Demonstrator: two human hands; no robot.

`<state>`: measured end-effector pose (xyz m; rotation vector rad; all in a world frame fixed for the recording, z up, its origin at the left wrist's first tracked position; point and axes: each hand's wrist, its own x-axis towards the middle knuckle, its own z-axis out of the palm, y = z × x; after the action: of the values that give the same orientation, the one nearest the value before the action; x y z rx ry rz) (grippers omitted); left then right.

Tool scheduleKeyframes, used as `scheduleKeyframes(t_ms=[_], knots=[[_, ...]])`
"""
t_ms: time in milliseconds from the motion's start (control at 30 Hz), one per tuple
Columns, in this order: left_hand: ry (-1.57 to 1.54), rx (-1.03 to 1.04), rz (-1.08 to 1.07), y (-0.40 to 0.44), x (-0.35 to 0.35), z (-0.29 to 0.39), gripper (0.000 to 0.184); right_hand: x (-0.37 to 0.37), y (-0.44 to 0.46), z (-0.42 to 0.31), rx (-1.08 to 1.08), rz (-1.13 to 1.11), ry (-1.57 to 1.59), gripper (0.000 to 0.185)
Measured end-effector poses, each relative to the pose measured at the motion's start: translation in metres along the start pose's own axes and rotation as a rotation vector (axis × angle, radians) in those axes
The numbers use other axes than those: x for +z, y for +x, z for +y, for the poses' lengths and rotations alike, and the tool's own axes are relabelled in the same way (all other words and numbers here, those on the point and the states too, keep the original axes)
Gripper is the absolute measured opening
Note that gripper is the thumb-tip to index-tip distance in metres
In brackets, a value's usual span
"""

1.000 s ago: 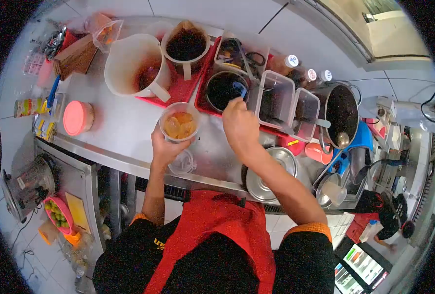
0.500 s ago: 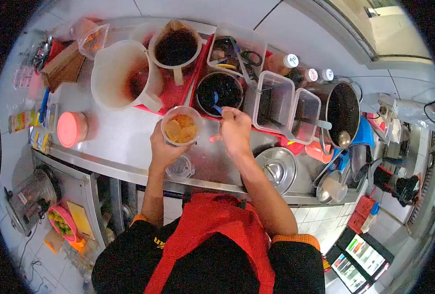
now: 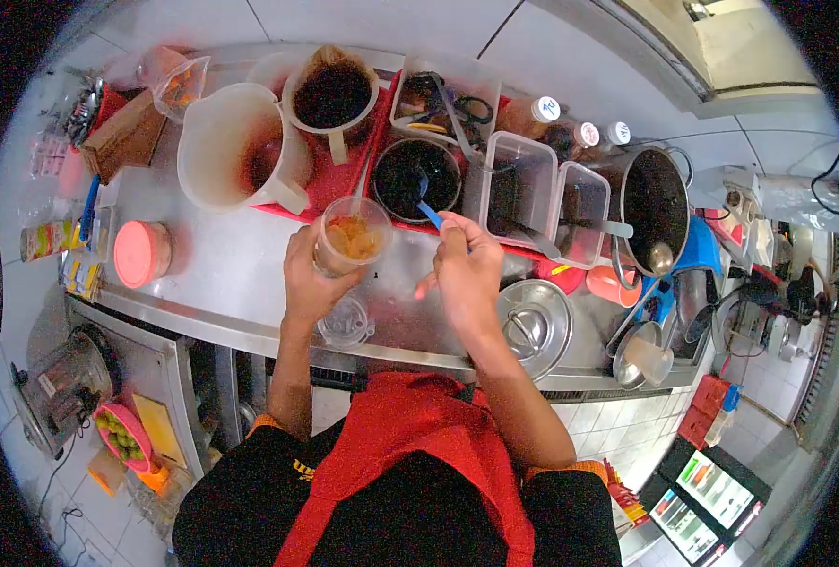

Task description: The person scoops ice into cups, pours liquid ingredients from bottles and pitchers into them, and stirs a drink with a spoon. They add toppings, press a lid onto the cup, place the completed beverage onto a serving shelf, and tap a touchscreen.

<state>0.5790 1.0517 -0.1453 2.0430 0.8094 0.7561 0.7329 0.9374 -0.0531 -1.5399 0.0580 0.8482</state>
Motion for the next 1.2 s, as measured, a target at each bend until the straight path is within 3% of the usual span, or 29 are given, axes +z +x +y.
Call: scheduleKeyframes(t_ms=[300, 367, 433, 467, 500, 600, 667, 800, 900, 967, 1067, 1100, 1200], knots=[[-0.037, -0.06, 0.011, 0.006, 0.012, 0.01, 0.077, -0.012, -0.047, -0.055, -0.058, -0.147, -0.093, 0.026], [-0.202, -0.112, -0.015, 0.011, 0.011, 0.022, 0.077, -0.016, -0.057, -0.052, -0.065, -0.178, -0.127, 0.027], [-0.222, -0.093, -0.013, 0.014, 0.011, 0.029, 0.077, -0.024, -0.059, -0.035, -0.362, -0.157, -0.6, 0.026], [-0.246, -0.078, -0.018, 0.016, 0.01, 0.032, 0.077, -0.026, -0.056, -0.028, -0.37, -0.16, -0.594, 0.026], [-0.241, -0.071, -0.015, 0.018, 0.009, 0.036, 0.077, -0.028, -0.051, -0.02, -0.746, -0.154, -0.703, 0.026], [-0.197, 0.014, -0.037, 0.022, 0.009, 0.048, 0.079, -0.035, -0.056, -0.008, -1.161, -0.132, -0.793, 0.03], [-0.345, 0.021, -0.062, 0.025, 0.011, 0.053, 0.079, -0.043, -0.06, -0.008, -1.188, -0.099, -0.936, 0.034], [-0.467, 0.035, -0.073, 0.03, 0.014, 0.068, 0.076, -0.053, -0.051, -0.002, -1.27, -0.095, -0.934, 0.038], [-0.495, 0.053, -0.087, 0.03, 0.022, 0.071, 0.077, -0.053, -0.051, -0.006, -1.323, -0.112, -0.943, 0.052], [-0.728, -0.005, -0.117, 0.03, 0.033, 0.071, 0.079, -0.049, -0.055, -0.015, -1.277, -0.091, -0.896, 0.038], [-0.784, -0.005, -0.17, 0.029, 0.044, 0.064, 0.079, -0.047, -0.058, -0.024, -1.224, -0.121, -0.852, 0.032], [-0.765, 0.051, -0.018, 0.029, 0.041, 0.075, 0.08, -0.047, -0.06, -0.029, -1.166, -0.11, -0.839, 0.028], [-0.694, 0.022, -0.036, 0.029, 0.034, 0.072, 0.083, -0.043, -0.059, -0.037, -1.143, -0.064, -0.677, 0.029]])
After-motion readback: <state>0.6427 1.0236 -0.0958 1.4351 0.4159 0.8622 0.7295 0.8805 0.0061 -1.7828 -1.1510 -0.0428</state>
